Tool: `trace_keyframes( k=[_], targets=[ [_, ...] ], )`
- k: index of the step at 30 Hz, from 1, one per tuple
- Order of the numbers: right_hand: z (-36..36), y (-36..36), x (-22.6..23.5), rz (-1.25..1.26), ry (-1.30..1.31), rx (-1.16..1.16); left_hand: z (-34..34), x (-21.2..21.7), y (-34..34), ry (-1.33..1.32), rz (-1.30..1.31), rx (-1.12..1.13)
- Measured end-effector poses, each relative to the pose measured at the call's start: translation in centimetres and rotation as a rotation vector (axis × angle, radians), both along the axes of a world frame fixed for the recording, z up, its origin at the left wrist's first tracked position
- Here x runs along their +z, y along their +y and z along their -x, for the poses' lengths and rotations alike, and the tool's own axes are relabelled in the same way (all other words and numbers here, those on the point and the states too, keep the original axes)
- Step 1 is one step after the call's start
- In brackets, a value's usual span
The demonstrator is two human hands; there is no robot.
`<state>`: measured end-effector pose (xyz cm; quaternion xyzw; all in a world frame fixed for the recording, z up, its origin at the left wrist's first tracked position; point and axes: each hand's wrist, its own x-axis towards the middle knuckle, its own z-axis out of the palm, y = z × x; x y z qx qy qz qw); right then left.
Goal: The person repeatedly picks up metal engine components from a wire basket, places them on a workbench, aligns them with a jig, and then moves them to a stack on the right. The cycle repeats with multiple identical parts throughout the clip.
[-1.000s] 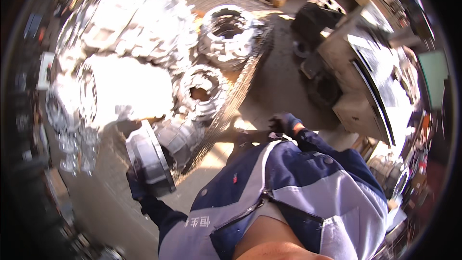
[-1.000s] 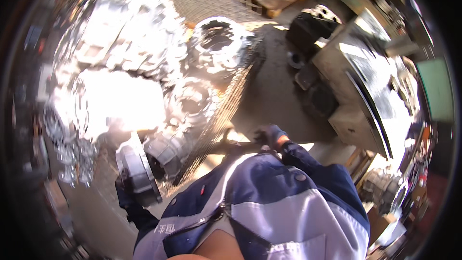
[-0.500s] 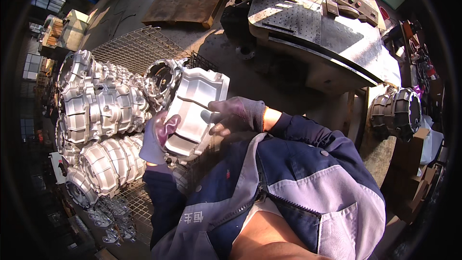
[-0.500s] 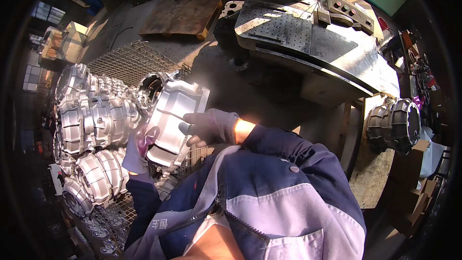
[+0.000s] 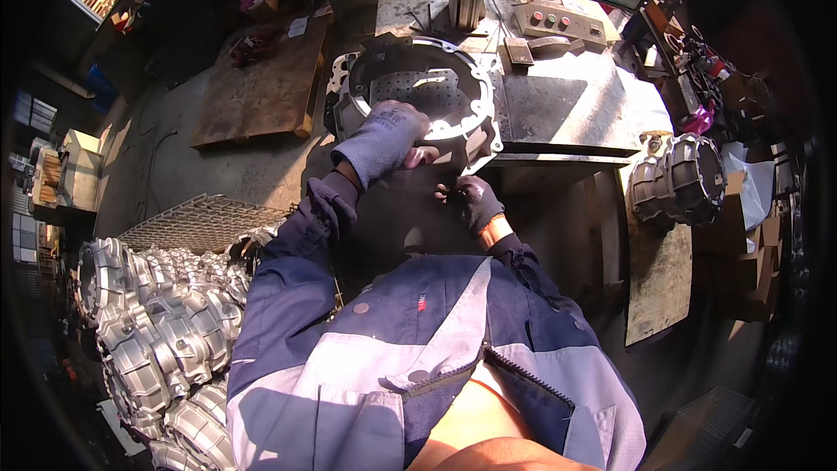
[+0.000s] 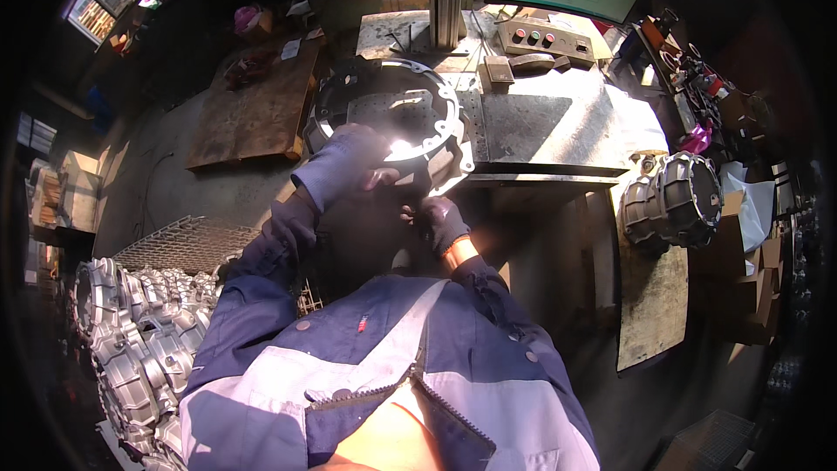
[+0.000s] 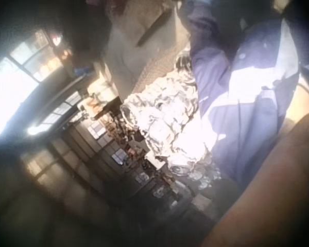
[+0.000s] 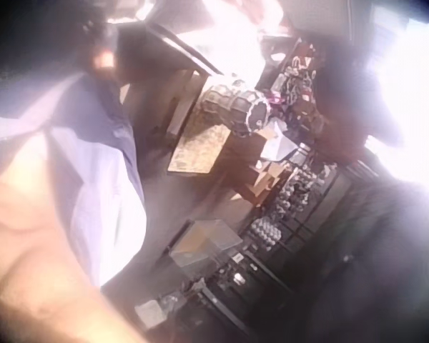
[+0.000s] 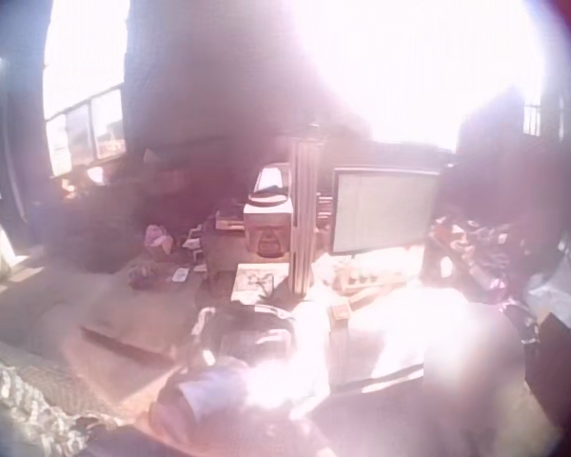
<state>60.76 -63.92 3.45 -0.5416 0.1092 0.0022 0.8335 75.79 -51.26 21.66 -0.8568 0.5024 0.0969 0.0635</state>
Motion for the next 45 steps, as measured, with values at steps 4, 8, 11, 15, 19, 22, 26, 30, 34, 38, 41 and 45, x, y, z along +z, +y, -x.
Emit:
trace_keyframes(
  k=[4,8,11,15,19,22,26,30,34,38,41,45],
  targets=[
    [-4.3,-1.7,-1.7,-0.385,0.274,-0.236,-6.1,-3.7,-2.1,-0.019,0.237,-0.238],
    [-6.2,-3.1,-2.8,0.719,0.094,-0.090,-9.5,-8.4,-2.1,0.066,0.637,-0.360],
    [-6.1,-1.8,-7.4,-0.209,0.354,-0.483,-10.2,-12.1,-1.0,0.068,0.595,-0.253],
    [-6.5,-2.2,-16.7,0.135,0.297,-0.357,-10.1,-15.0,1.2,-0.069,0.409,-0.368],
    [-5.0,-2.1,-18.9,0.281,0.146,-0.130,-11.0,-14.1,2.5,0.852,0.542,-0.096],
    [-4.9,-0.2,-15.5,-0.392,0.580,-0.206,-11.8,-12.5,2.5,0.689,0.590,-0.251],
    [-5.1,1.3,-10.6,-0.305,0.657,-0.119,-12.7,-11.4,3.1,-0.004,0.604,-0.603],
    [-3.4,-1.1,-8.1,-0.515,0.713,-0.276,-11.4,-10.3,3.1,0.899,0.348,0.257],
    [-2.2,-6.4,-6.3,-0.851,0.328,-0.241,-6.5,-7.7,-0.4,0.167,0.262,0.019],
    [-4.1,-9.0,-6.2,-0.502,0.475,-0.139,-2.1,-6.7,-5.7,0.139,0.099,0.302],
    [-5.2,-9.1,-6.9,-0.303,0.506,-0.021,-2.6,-7.6,-6.5,0.153,0.136,0.339],
    [-4.7,-8.4,-7.9,-0.140,0.314,-0.017,-4.2,-9.4,-6.1,0.210,0.185,0.288]
  ],
)
